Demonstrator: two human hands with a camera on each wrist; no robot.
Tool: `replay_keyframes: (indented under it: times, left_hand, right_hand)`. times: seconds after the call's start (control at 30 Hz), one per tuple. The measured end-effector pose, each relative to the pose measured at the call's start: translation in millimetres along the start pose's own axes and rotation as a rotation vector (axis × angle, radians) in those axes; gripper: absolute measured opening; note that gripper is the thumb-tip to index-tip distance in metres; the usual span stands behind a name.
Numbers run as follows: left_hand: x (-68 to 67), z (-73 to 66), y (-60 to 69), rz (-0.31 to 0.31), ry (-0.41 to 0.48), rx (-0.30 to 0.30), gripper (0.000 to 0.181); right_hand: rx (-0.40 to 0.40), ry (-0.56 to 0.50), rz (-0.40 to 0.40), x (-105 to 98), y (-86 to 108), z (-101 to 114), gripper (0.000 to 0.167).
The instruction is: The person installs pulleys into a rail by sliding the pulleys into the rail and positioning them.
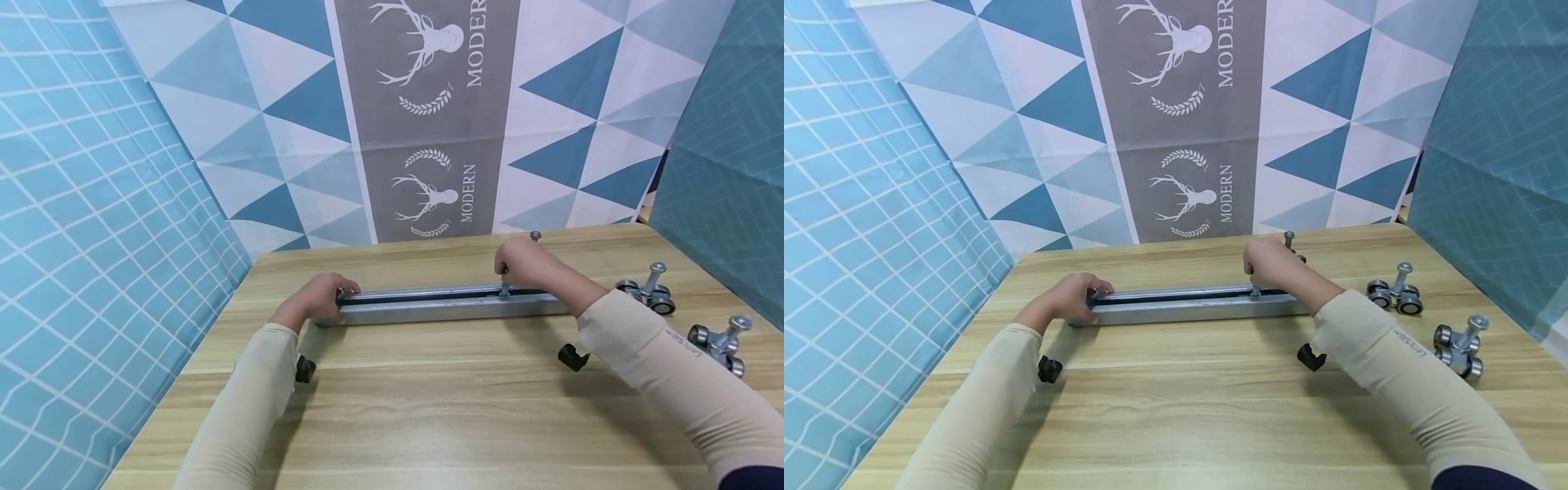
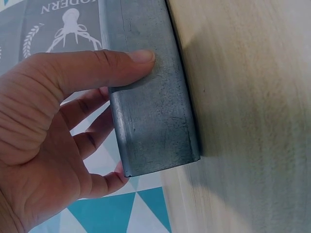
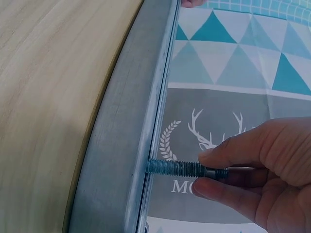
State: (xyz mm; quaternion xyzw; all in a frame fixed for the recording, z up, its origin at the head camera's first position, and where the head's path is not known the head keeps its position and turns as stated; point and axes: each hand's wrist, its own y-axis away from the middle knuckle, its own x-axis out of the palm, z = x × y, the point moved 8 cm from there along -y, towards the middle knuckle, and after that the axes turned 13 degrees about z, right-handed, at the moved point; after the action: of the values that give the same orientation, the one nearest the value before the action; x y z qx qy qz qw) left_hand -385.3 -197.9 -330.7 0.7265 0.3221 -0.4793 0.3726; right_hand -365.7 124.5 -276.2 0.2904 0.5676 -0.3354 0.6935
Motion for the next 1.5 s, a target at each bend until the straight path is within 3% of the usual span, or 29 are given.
replay_keyframes:
  times: [0.3,0.63,0.87,1.27,1.5]
  left_hand:
    - [0.6,0.9,-1.9,-0.001,-0.009,0.003,0.062]
    - [0.4,-0.3,-1.4,-0.009,-0.015,0.015,0.061]
    - [-0.4,-1.6,-0.9,-0.012,-0.01,0.01,0.062]
    - [-1.0,-2.9,0.6,-0.018,0.007,0.015,0.061]
    - [-1.8,-3.6,0.6,-0.021,-0.004,0.02,0.061]
  right_hand:
    - [0.005,0.019,-0.031,-1.1,-3.3,4.4,0.027]
    - [-0.04,0.033,-0.022,0.0,-8.7,12.5,0.049]
    - [-0.016,0.006,-0.003,2.9,-12.6,13.6,0.045]
    - [-0.062,-0.016,-0.002,3.9,-20.1,24.0,0.045]
    - [-0.044,-0.039,0.015,5.2,-24.0,25.7,0.046]
